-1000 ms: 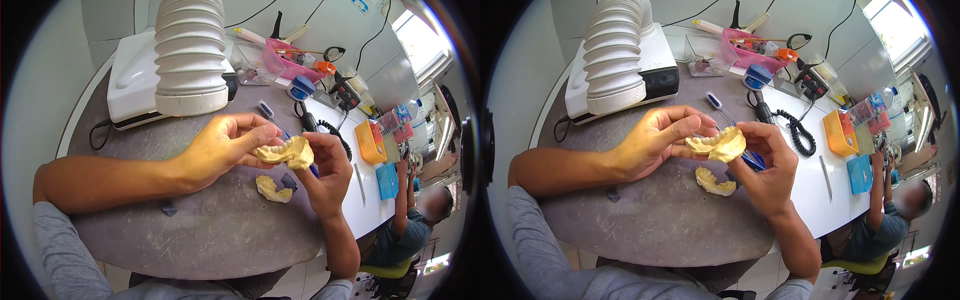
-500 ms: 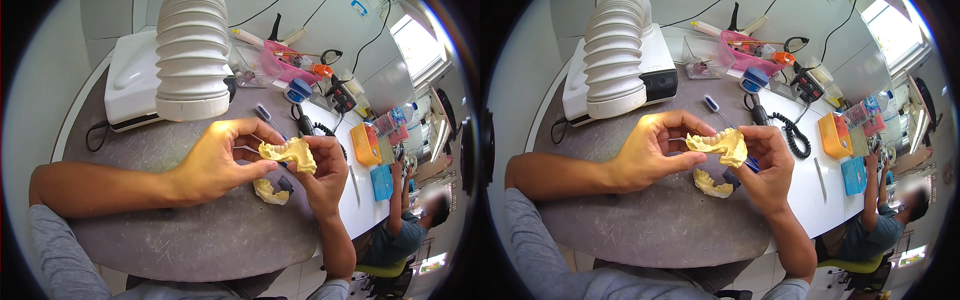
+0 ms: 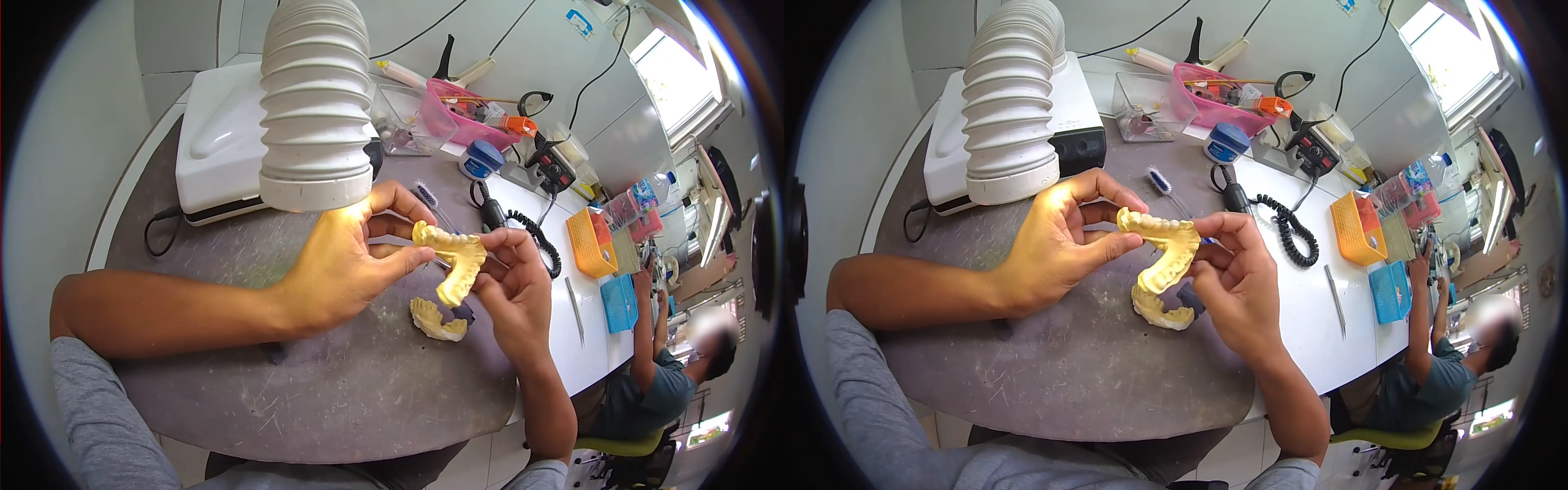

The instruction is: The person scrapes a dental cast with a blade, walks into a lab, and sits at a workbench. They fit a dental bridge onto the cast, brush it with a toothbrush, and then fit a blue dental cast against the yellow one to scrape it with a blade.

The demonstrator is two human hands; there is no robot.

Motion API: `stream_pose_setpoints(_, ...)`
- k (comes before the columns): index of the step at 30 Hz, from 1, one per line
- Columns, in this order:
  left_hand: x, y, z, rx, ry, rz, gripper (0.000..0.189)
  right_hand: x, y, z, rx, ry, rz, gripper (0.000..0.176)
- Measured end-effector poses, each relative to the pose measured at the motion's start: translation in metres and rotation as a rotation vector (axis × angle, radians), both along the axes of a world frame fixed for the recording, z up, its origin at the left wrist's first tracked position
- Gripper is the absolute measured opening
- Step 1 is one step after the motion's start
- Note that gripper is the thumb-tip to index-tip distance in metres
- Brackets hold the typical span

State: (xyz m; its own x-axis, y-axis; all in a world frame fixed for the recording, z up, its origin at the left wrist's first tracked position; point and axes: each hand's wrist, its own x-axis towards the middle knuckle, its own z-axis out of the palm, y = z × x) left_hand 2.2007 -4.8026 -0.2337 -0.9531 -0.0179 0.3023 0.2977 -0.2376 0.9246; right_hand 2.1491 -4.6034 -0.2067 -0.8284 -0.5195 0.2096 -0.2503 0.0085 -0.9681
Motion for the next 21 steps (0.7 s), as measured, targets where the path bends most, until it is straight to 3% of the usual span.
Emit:
stream_pose_setpoints(2,-0.001,0.001,-0.002,-0.011,0.014,0.015,0.024,-0.001,0.003,0.008,-0.028,-0.071,-0.018,0.031)
stream_pose_setpoints(4,-0.001,0.001,-0.002,-0.022,0.028,0.029,0.024,-0.006,0.008,0.014,-0.172,-0.439,0.16,0.035)
stream_pose_setpoints(9,-0.001,0.001,-0.003,-0.019,0.076,-0.009,0.026,-0.006,0.01,0.011,0.016,-0.467,0.248,0.042)
stream_pose_setpoints(13,-0.004,0.002,-0.003,0.129,-0.072,0.007,0.033,-0.002,0.007,0.011,-0.015,-0.432,0.203,0.04)
stream_pose_setpoints(15,-0.007,-0.003,-0.001,0.205,-0.212,-0.169,0.039,0.0,0.005,0.007,-0.039,-0.323,0.144,0.046)
stream_pose_setpoints(21,-0.006,-0.005,0.002,0.168,-0.189,-0.3,0.042,0.008,0.0,0.006,0.072,-0.095,0.13,0.056)
